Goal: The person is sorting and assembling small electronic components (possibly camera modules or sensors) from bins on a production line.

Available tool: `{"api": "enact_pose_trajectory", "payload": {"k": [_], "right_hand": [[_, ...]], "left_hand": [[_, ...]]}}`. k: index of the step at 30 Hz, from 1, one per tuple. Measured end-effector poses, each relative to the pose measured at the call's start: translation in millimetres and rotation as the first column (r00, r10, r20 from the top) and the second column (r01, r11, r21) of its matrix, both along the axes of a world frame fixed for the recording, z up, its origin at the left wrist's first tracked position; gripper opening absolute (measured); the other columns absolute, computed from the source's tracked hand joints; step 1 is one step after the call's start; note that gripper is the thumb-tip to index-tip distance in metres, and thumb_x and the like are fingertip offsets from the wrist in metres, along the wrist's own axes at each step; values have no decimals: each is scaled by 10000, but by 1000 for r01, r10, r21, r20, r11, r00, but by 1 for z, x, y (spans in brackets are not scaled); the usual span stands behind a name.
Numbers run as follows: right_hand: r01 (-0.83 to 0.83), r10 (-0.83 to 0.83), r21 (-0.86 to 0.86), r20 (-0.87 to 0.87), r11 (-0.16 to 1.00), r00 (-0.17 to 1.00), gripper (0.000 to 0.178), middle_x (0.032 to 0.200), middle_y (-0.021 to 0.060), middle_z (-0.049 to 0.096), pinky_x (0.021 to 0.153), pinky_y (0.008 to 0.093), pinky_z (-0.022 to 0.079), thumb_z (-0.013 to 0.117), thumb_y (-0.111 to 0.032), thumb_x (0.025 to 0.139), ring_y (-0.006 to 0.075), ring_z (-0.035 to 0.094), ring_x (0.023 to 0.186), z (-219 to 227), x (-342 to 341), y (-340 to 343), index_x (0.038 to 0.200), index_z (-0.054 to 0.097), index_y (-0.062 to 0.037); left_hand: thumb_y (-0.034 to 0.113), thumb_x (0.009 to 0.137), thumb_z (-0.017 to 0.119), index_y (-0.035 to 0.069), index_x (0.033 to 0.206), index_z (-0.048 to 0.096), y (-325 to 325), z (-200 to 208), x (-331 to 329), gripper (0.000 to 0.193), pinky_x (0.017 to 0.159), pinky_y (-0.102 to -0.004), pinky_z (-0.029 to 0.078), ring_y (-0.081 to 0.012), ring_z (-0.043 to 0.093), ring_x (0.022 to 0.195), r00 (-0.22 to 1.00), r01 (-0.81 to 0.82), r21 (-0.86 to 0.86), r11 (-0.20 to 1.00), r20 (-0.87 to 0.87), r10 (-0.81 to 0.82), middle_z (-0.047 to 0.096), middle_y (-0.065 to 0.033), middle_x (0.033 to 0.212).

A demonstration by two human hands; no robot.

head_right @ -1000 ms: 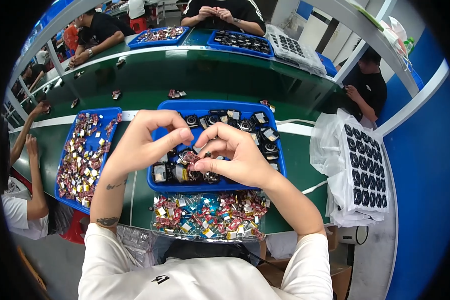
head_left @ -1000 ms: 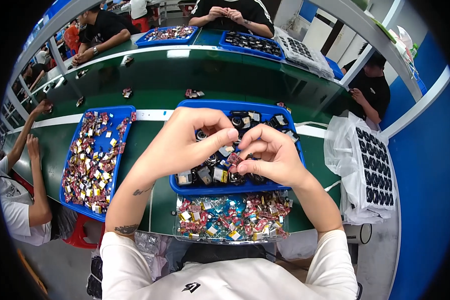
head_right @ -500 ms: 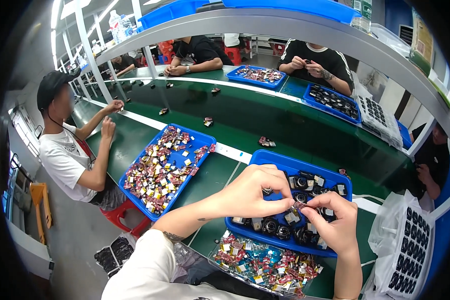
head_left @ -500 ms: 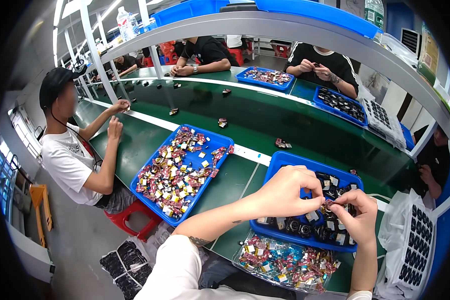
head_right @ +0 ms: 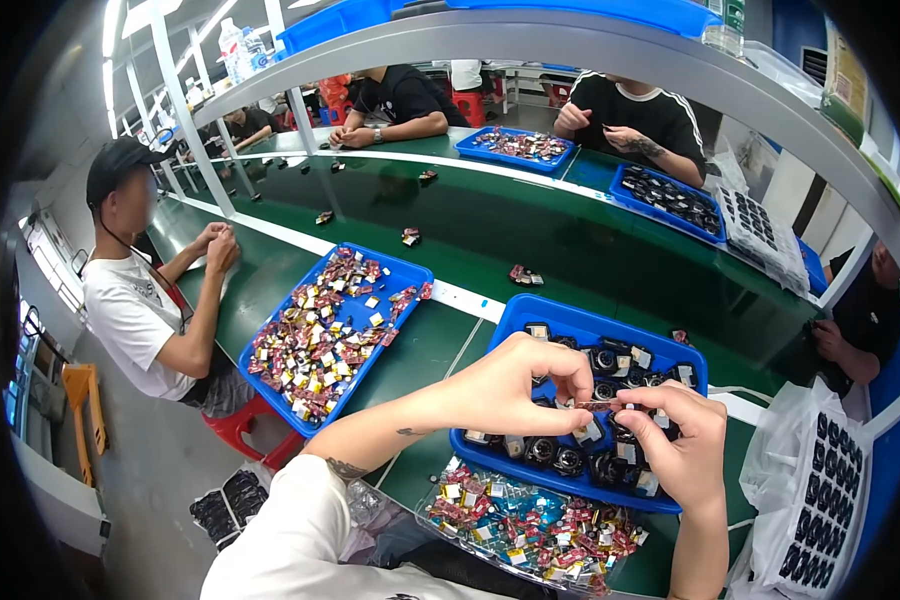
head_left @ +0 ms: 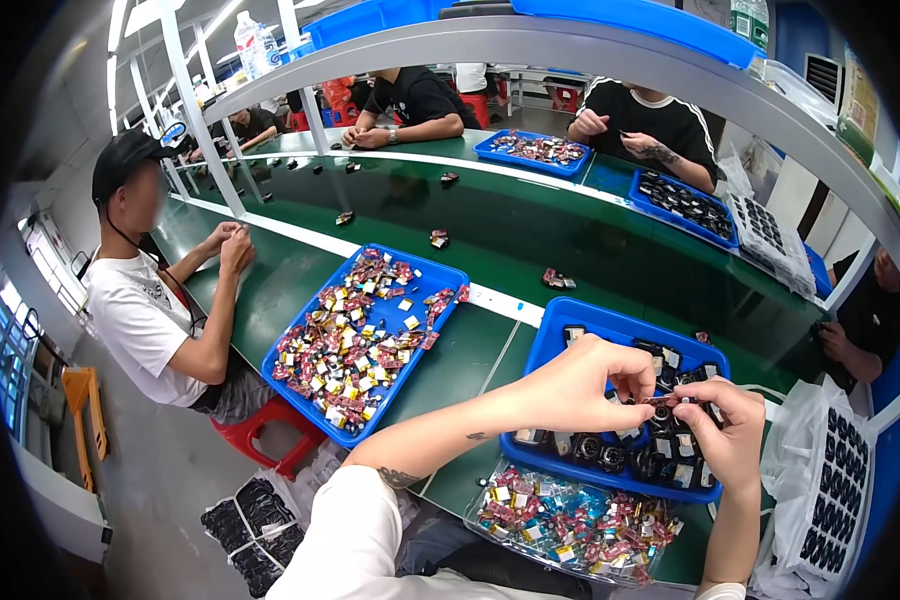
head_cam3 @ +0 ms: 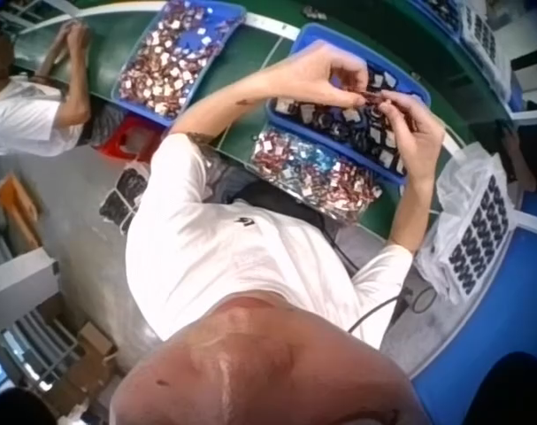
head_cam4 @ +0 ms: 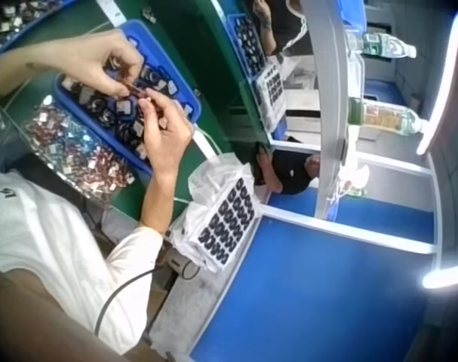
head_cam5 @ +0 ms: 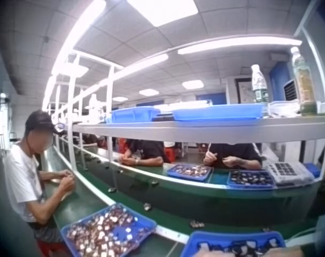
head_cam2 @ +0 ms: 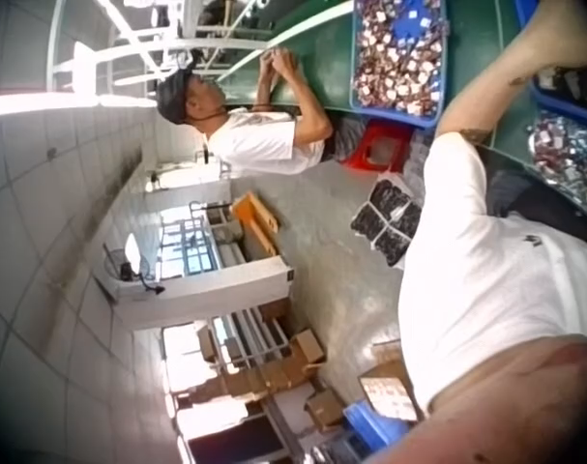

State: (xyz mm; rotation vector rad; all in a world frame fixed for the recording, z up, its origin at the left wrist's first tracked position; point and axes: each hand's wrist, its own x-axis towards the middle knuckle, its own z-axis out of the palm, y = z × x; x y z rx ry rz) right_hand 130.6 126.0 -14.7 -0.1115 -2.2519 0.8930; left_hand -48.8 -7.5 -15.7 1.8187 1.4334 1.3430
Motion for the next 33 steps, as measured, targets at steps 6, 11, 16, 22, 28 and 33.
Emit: {"api": "enact_pose_trajectory", "payload": {"k": [6,11,16,22,28,33], "right_hand": [[-6,11,79,-69,997,998,164,725,80,622,560,248,428,747,-28,679,161,580,640,2,-2,-11,836,706,-3],[18,-14,65,-66,998,998,147,718,78,615,558,247,426,759,-36,683,162,575,635,1,-2,-12,816,705,-4],[-48,37,-296,-45,954,998,123,786,76,632,614,232,446,731,1,724,136,580,686,-3,-3,-8,837,684,15],[-83,71,-309,-50,947,996,141,822,89,639,650,207,458,713,43,743,122,594,742,-3,-2,-8,877,668,46],[-186,160,-578,-95,795,982,88,777,104,657,627,219,495,718,39,748,139,626,683,-9,0,0,823,672,44],[-249,221,-555,-117,794,968,79,754,132,664,598,237,518,726,24,749,152,645,663,-9,3,-1,800,670,47]], "left_hand": [[128,797,694,-1,897,656,3,-8,4,168,737,-278,494,-116,628,757,970,172,-93,981,188,-152,675,-71,816],[163,810,701,18,845,669,3,-8,7,152,687,-270,480,-119,623,749,992,16,2,1000,124,-16,664,-61,769],[165,817,692,17,845,679,2,-7,9,151,689,-270,476,-119,614,739,997,-68,64,996,36,66,665,-66,771],[170,823,687,0,868,685,5,-14,5,175,695,-261,466,-86,587,729,971,12,-43,999,237,-1,668,-47,767],[149,834,683,-1,874,690,3,-11,6,155,701,-249,473,-83,587,739,950,60,-43,997,310,-44,666,-43,769],[128,833,678,-22,873,684,4,-9,6,155,706,-234,501,-80,605,746,902,144,-77,987,420,-99,670,-55,802]]}}
